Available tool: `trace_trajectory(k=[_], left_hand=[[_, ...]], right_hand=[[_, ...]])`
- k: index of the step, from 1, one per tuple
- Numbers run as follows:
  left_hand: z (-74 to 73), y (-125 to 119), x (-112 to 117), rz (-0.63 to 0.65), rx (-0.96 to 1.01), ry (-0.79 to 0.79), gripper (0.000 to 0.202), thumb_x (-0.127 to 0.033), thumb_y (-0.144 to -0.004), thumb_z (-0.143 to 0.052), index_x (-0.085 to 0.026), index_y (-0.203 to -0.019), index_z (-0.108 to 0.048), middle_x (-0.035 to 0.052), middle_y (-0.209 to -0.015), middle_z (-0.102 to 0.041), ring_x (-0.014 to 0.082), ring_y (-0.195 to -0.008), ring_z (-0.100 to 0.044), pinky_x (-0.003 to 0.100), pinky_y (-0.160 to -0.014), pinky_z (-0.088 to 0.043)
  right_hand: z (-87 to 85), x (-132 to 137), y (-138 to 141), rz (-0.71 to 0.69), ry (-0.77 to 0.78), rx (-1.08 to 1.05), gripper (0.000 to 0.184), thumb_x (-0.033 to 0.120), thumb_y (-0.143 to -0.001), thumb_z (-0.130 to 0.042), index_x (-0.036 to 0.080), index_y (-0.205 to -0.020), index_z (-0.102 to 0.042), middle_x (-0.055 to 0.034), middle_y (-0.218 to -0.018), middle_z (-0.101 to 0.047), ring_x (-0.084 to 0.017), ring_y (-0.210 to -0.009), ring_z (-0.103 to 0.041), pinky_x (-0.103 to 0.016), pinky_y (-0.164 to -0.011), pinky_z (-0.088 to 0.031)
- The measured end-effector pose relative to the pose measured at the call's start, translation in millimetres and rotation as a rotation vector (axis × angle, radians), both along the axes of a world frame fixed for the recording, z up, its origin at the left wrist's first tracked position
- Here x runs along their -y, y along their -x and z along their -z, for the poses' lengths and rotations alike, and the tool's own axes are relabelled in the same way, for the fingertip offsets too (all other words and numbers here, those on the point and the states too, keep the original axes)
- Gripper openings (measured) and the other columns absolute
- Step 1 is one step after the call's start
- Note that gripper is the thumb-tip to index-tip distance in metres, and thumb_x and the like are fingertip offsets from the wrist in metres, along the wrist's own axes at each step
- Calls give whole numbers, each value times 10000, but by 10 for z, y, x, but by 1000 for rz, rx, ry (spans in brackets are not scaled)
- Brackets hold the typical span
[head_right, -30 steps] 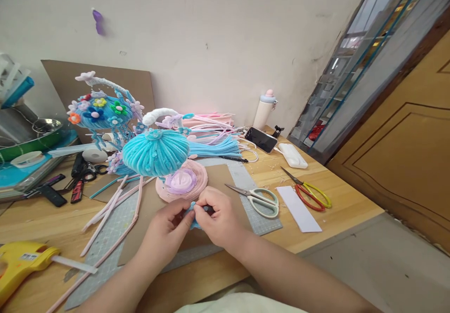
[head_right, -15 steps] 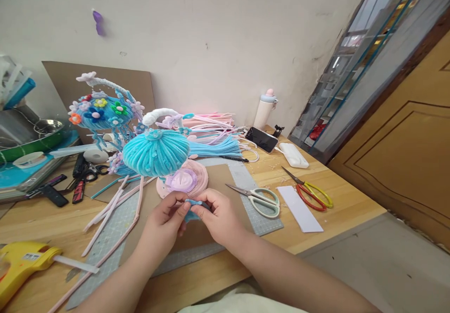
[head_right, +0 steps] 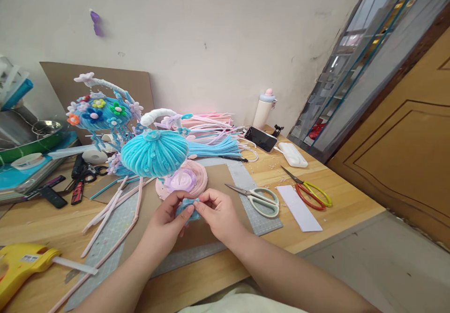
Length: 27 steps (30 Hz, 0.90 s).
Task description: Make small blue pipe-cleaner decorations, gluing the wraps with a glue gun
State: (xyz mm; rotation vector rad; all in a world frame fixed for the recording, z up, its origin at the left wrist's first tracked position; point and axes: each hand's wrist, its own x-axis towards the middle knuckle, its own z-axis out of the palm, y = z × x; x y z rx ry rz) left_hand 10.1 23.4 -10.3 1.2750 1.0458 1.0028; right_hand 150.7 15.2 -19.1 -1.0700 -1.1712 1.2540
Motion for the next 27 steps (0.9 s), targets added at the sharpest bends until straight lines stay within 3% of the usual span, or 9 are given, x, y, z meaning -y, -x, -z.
trace_trajectory(k=[4, 8, 13, 21, 27], left_hand=[[3, 21, -19, -8, 93, 57, 225, -366, -729, -658, -188, -785, -533, -78, -531, -479, 59, -393, -389, 175, -370, -315], [3, 34, -27, 21, 307, 144, 232, -349, -722, -693, -180, -751, -538, -69, -536, -495, 61, -430, -405, 173, -398, -334], [-27, 38, -29, 59, 483, 266, 230, -312, -693, -743, -157, -771, -591, -49, -593, -515, 57, -510, -414, 151, -441, -352], [-34, 56, -23, 88, 514, 325, 230, -296, -703, -744, -150, -792, -590, -39, -631, -536, 52, -538, -426, 147, -479, -343], [-21, 48, -25, -1, 342, 216, 256, -342, -707, -706, -168, -739, -520, -53, -590, -496, 69, -521, -387, 174, -488, -322]], right_hand=[[-2, 18, -18, -78, -7, 81, 264, 427, -751, -631, 173, -754, -557, 56, -553, -456, -75, -459, -374, -209, -444, -301], [-59, 67, -22, -5, -125, 220, 154, 309, -786, -600, 172, -723, -571, 8, -673, -565, -117, -604, -500, -234, -563, -406], [-109, 109, -14, 45, -183, 320, 91, 247, -811, -564, 176, -761, -591, 5, -690, -577, -124, -620, -502, -230, -562, -405], [-152, 101, -4, 57, -199, 272, 115, 265, -801, -566, 169, -738, -580, 6, -653, -579, -121, -600, -518, -223, -555, -420], [-116, 211, 13, 81, -432, 666, 104, 146, -829, -496, 159, -778, -587, -14, -700, -571, -124, -636, -526, -232, -591, -393]])
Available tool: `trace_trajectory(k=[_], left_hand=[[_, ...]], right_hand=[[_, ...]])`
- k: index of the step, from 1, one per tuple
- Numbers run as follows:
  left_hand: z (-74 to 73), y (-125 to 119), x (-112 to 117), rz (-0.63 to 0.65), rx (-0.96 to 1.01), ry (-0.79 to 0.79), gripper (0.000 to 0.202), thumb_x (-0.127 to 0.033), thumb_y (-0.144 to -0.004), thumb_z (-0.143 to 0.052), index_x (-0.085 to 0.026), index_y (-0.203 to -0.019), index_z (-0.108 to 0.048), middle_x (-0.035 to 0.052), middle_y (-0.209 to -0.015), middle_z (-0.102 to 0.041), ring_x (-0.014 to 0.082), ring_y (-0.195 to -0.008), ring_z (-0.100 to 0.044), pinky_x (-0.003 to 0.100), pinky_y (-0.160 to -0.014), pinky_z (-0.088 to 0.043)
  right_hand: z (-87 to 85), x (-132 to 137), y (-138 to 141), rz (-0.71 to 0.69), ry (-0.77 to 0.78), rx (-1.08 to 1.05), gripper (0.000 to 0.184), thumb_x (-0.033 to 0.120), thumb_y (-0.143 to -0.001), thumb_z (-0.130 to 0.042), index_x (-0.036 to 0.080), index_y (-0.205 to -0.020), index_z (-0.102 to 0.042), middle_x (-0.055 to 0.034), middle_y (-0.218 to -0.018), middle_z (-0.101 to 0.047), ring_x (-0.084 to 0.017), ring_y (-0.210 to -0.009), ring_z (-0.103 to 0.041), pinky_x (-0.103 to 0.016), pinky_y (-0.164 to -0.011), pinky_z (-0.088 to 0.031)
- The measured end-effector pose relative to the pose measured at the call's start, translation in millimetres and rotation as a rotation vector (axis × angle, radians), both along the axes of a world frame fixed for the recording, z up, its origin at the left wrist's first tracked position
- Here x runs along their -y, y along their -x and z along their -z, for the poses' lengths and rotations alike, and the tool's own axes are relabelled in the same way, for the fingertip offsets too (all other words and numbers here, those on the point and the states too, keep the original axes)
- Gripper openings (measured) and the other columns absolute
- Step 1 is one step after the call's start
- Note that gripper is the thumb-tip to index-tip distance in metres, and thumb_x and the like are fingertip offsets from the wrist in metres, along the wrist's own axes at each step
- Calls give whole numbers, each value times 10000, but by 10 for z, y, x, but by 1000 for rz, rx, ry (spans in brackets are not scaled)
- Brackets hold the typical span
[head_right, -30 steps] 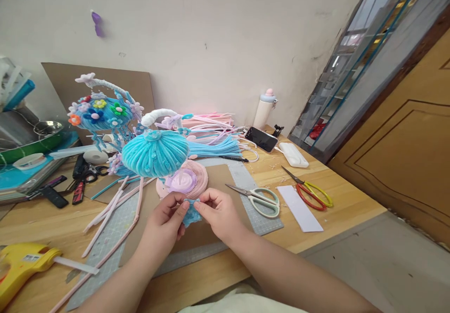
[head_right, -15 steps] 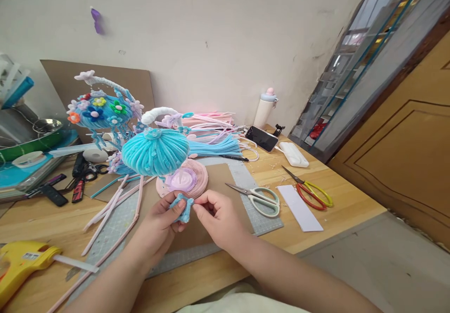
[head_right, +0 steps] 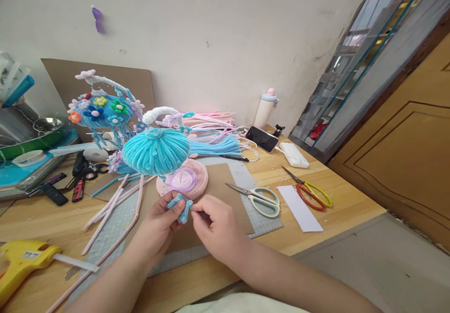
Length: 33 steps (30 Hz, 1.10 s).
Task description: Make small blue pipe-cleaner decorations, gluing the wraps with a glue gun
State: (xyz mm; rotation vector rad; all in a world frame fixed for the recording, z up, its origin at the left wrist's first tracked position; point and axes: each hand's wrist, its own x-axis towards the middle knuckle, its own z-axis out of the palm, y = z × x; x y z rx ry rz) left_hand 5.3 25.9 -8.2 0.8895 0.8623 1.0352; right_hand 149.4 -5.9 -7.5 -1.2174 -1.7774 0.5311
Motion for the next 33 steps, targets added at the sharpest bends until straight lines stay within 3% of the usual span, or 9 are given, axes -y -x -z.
trace_trajectory(k=[7, 10, 14, 16, 22, 26, 29, 31, 33], left_hand=[[-19, 10, 31, -47, -586, -430, 96, -271, -795, -579, -176, -780, -571, -25, -648, -531, 131, -626, -449, 247, -601, -352], [-49, 28, 43, 47, -716, -528, 55, -222, -803, -560, -182, -784, -593, -12, -705, -575, 147, -679, -482, 254, -626, -355], [-65, 57, 35, 217, -600, -471, 86, -253, -814, -561, -178, -786, -591, -22, -659, -547, 136, -636, -474, 249, -602, -362], [-55, 66, 24, 263, -457, -390, 134, -302, -809, -582, -169, -799, -579, -25, -651, -530, 127, -614, -466, 247, -591, -368], [-32, 56, 12, 276, -185, -247, 241, -365, -754, -660, -144, -777, -566, -22, -650, -525, 96, -585, -424, 221, -556, -339], [-26, 47, 19, 264, -85, -192, 253, -365, -739, -685, -146, -767, -562, -3, -663, -586, 100, -599, -471, 219, -571, -358], [3, 37, 5, 193, -49, -118, 274, -372, -719, -706, -155, -763, -546, 6, -643, -624, 101, -583, -496, 212, -552, -355], [32, 26, -11, 140, -41, -79, 293, -378, -703, -719, -161, -743, -526, -12, -596, -608, 84, -531, -464, 197, -511, -326], [60, 12, -24, 102, -36, -58, 307, -384, -694, -723, -165, -728, -511, -34, -570, -572, 71, -500, -431, 185, -486, -305]], right_hand=[[-75, 82, -81, 29, -199, 553, 179, 115, -854, -429, 167, -715, -529, -24, -688, -534, -153, -647, -481, -283, -581, -305], [-220, 57, -156, -47, -115, 595, 149, 123, -855, -451, 165, -779, -571, -32, -746, -579, -157, -688, -506, -281, -598, -310], [-393, -74, -276, -115, 344, 210, 37, 169, -786, -580, 179, -773, -612, 5, -737, -605, -124, -663, -519, -237, -587, -346], [-403, -155, -324, -255, 565, -52, 58, 202, -745, -632, 159, -731, -597, 17, -672, -578, -102, -612, -491, -219, -563, -354], [-202, -252, -350, -519, 1078, -705, 192, 274, -722, -651, 176, -723, -486, 63, -491, -489, -37, -377, -240, -188, -389, -115], [-71, -235, -294, -665, 1358, -919, 173, 247, -718, -632, 190, -760, -474, 80, -465, -444, -38, -359, -185, -189, -387, -111], [-16, -187, -206, -616, 1309, -1004, 150, 268, -746, -607, 194, -771, -478, 76, -493, -457, -41, -362, -196, -191, -391, -117], [-10, -141, -129, -456, 1132, -956, 146, 295, -787, -570, 195, -757, -467, 63, -523, -493, -39, -360, -194, -195, -391, -109], [-21, -92, -58, -303, 895, -758, 180, 320, -837, -507, 188, -721, -467, 48, -523, -491, -50, -375, -233, -203, -400, -138]])
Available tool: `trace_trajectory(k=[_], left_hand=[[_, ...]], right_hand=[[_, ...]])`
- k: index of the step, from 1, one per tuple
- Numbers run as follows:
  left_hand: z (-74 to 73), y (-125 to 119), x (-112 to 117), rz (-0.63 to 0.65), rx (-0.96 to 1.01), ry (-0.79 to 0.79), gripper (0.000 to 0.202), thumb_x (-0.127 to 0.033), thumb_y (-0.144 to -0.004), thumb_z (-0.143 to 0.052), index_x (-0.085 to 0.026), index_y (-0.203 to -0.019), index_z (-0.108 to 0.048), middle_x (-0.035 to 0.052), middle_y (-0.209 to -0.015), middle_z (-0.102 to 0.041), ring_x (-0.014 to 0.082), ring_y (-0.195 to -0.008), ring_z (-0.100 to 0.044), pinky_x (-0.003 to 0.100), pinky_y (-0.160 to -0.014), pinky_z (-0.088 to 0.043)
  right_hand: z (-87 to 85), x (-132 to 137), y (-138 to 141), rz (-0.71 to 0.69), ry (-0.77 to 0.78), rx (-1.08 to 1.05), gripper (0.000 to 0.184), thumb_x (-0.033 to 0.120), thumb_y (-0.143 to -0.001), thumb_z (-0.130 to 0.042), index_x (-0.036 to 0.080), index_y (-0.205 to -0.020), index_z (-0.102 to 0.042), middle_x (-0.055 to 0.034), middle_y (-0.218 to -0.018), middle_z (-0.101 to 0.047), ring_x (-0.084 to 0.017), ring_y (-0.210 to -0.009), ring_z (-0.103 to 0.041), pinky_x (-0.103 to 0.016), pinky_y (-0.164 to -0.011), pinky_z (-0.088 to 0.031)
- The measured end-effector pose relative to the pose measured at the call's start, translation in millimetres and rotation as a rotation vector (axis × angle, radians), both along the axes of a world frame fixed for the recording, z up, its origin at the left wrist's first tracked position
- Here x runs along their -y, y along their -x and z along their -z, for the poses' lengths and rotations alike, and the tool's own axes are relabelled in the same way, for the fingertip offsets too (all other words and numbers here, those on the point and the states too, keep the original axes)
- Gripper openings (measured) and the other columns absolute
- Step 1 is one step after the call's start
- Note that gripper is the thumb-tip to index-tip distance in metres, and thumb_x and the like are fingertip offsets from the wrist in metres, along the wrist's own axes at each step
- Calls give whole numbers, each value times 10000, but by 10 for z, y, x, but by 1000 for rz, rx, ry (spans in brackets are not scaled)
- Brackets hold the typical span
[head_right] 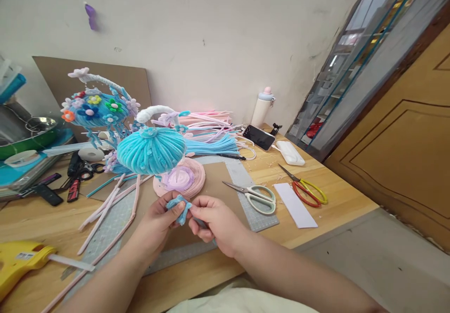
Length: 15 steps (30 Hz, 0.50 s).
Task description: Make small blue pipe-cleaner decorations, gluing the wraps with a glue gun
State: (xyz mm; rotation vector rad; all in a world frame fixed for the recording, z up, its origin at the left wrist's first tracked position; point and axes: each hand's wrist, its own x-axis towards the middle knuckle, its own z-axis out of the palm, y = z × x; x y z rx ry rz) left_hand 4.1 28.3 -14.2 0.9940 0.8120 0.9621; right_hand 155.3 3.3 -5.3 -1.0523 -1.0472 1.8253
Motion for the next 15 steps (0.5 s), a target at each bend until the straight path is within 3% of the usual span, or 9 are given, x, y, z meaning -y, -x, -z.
trace_trajectory(k=[4, 6, 8, 12, 15], left_hand=[[41, -28, -12, -101, -24, 23, 297, -381, -689, -722, -167, -752, -525, -61, -579, -505, 63, -501, -408, 173, -478, -309], [51, -33, -16, -153, -60, 13, 280, -374, -698, -709, -169, -744, -523, -62, -576, -496, 68, -504, -403, 179, -483, -314], [48, -28, -19, -187, -137, -59, 247, -361, -720, -684, -169, -724, -530, -52, -581, -516, 85, -535, -431, 198, -520, -345], [3, -2, -12, -232, -350, -263, 164, -305, -739, -662, -161, -708, -589, -21, -627, -588, 124, -629, -494, 233, -611, -384], [-30, 8, -3, -245, -406, -292, 123, -272, -724, -671, -160, -711, -621, -13, -638, -620, 136, -639, -517, 241, -615, -394]], right_hand=[[-13, 89, 81, 172, -635, 695, 245, 246, -883, -432, 178, -651, -473, 15, -587, -482, -105, -542, -414, -238, -520, -270], [-1, 124, 96, 177, -843, 944, 222, 184, -883, -413, 180, -670, -475, 2, -637, -509, -120, -593, -453, -252, -560, -283], [7, 144, 102, 138, -912, 1061, 209, 150, -879, -402, 180, -686, -478, -9, -655, -535, -127, -599, -479, -254, -561, -286], [-40, 138, 95, 118, -897, 1137, 219, 156, -878, -415, 186, -668, -470, -3, -628, -539, -125, -575, -485, -247, -539, -271], [-92, 118, 74, 120, -866, 1132, 237, 185, -875, -441, 190, -639, -458, 19, -581, -502, -111, -526, -437, -245, -512, -240]])
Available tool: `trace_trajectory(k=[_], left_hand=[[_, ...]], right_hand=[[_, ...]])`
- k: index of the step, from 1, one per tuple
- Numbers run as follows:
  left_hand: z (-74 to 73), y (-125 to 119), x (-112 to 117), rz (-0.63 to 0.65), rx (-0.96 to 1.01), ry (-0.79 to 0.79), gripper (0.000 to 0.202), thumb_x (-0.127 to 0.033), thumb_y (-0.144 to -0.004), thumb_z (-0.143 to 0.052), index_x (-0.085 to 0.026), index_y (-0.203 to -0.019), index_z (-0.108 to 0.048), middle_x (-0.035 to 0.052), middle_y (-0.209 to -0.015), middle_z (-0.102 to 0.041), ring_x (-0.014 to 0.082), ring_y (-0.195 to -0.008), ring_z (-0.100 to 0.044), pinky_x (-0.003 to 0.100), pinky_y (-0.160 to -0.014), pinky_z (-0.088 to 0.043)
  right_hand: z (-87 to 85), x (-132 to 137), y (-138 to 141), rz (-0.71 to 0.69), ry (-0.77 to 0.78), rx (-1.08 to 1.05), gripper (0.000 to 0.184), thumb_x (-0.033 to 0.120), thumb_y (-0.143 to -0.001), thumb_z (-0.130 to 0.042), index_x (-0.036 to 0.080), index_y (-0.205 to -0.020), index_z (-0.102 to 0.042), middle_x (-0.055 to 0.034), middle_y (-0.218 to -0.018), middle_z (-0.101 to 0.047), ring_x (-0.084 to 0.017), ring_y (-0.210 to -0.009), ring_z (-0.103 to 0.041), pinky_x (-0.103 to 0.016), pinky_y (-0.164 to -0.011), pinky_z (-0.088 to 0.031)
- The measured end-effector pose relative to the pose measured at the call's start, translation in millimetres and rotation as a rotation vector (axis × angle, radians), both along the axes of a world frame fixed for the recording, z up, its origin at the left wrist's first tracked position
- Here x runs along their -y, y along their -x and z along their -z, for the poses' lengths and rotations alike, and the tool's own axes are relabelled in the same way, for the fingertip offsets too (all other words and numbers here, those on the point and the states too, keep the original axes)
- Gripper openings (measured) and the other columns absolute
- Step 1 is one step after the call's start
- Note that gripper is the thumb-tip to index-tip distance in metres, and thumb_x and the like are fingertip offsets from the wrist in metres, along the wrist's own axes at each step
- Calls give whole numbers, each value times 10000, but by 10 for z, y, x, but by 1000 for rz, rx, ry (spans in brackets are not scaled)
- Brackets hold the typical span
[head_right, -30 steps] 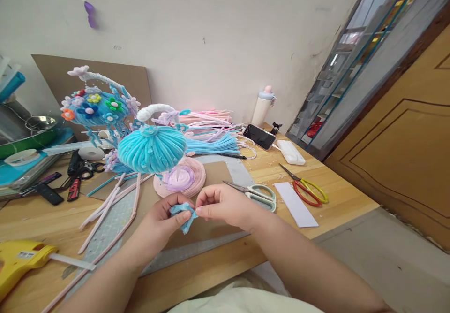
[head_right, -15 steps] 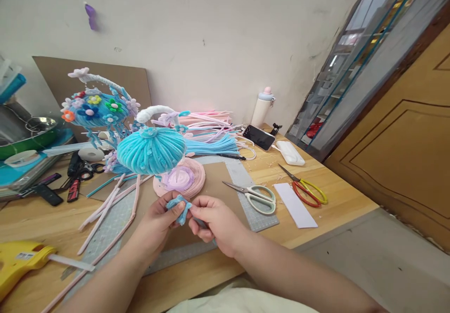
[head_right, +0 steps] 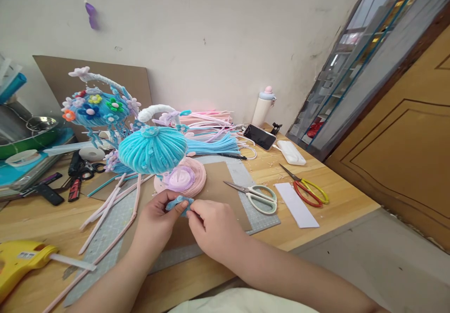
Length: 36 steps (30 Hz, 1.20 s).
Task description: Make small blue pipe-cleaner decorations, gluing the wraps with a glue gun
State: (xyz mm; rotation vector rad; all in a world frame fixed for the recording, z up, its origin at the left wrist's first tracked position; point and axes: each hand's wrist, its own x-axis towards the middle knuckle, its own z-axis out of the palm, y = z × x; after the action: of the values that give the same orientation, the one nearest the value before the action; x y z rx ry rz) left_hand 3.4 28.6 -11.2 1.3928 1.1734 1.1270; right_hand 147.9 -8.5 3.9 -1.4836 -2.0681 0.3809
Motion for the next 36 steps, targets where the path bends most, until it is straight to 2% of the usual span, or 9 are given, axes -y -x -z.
trace_trajectory(k=[5, 12, 15, 19, 23, 26, 29, 33, 36], left_hand=[[22, -8, -13, 13, 41, 20, 144, -280, -707, -691, -156, -710, -619, -4, -665, -640, 137, -650, -543, 240, -618, -419], [6, -24, 3, 146, 137, 257, 292, -410, -706, -683, -163, -841, -603, -53, -598, -528, 70, -448, -374, 183, -395, -284], [-23, -22, 20, 162, 111, 232, 312, -397, -720, -670, -157, -918, -645, -27, -647, -558, 75, -484, -395, 188, -436, -303], [-1, -7, 19, 161, 42, 168, 184, -330, -754, -629, -155, -806, -651, -15, -643, -562, 105, -565, -461, 207, -524, -355], [36, 1, -2, 123, 7, 113, 175, -315, -773, -609, -155, -834, -647, 1, -701, -599, 135, -660, -511, 230, -615, -393], [52, -3, -18, 101, 46, 95, 207, -349, -759, -633, -157, -837, -640, -4, -697, -606, 133, -640, -506, 230, -606, -394], [66, -12, -18, 80, 86, 107, 220, -370, -746, -648, -158, -805, -636, -15, -655, -599, 122, -588, -485, 223, -567, -377], [47, -10, 15, 58, 24, 58, 185, -339, -746, -644, -158, -786, -652, 10, -684, -638, 148, -623, -526, 239, -580, -391], [-6, 8, 55, 108, -174, -70, 121, -275, -767, -611, -183, -797, -684, 20, -723, -675, 175, -679, -565, 259, -621, -404]], right_hand=[[-4, -15, -43, 9, 9, -46, 254, 204, -885, -443, 187, -632, -465, 18, -588, -500, -112, -545, -434, -240, -519, -243], [24, -9, -78, 2, 48, -64, 240, 236, -918, -409, 186, -709, -516, 22, -604, -513, -114, -560, -466, -227, -528, -274], [27, 6, -76, -11, 36, -67, 237, 227, -926, -398, 185, -727, -521, 16, -627, -535, -117, -579, -489, -224, -542, -293], [27, 34, -67, -51, 12, -26, 219, 199, -916, -410, 186, -732, -527, 4, -661, -575, -124, -606, -521, -230, -555, -308], [32, 27, -89, -48, -46, 22, 157, 172, -899, -427, 185, -832, -568, -29, -757, -630, -154, -684, -568, -252, -607, -342], [39, -1, -127, -17, -84, -1, 150, 152, -890, -445, 191, -948, -578, -42, -843, -645, -160, -737, -581, -252, -637, -362], [27, -14, -153, -54, -134, 79, 167, 140, -893, -435, 189, -879, -594, -29, -754, -607, -154, -698, -553, -252, -621, -348], [-81, -4, -172, -131, -217, 224, 228, 156, -911, -401, 172, -804, -601, -31, -694, -574, -156, -665, -521, -271, -595, -316], [-223, -40, -214, -188, -182, 236, 192, 164, -907, -419, 163, -849, -602, -43, -758, -611, -158, -695, -535, -277, -609, -323]])
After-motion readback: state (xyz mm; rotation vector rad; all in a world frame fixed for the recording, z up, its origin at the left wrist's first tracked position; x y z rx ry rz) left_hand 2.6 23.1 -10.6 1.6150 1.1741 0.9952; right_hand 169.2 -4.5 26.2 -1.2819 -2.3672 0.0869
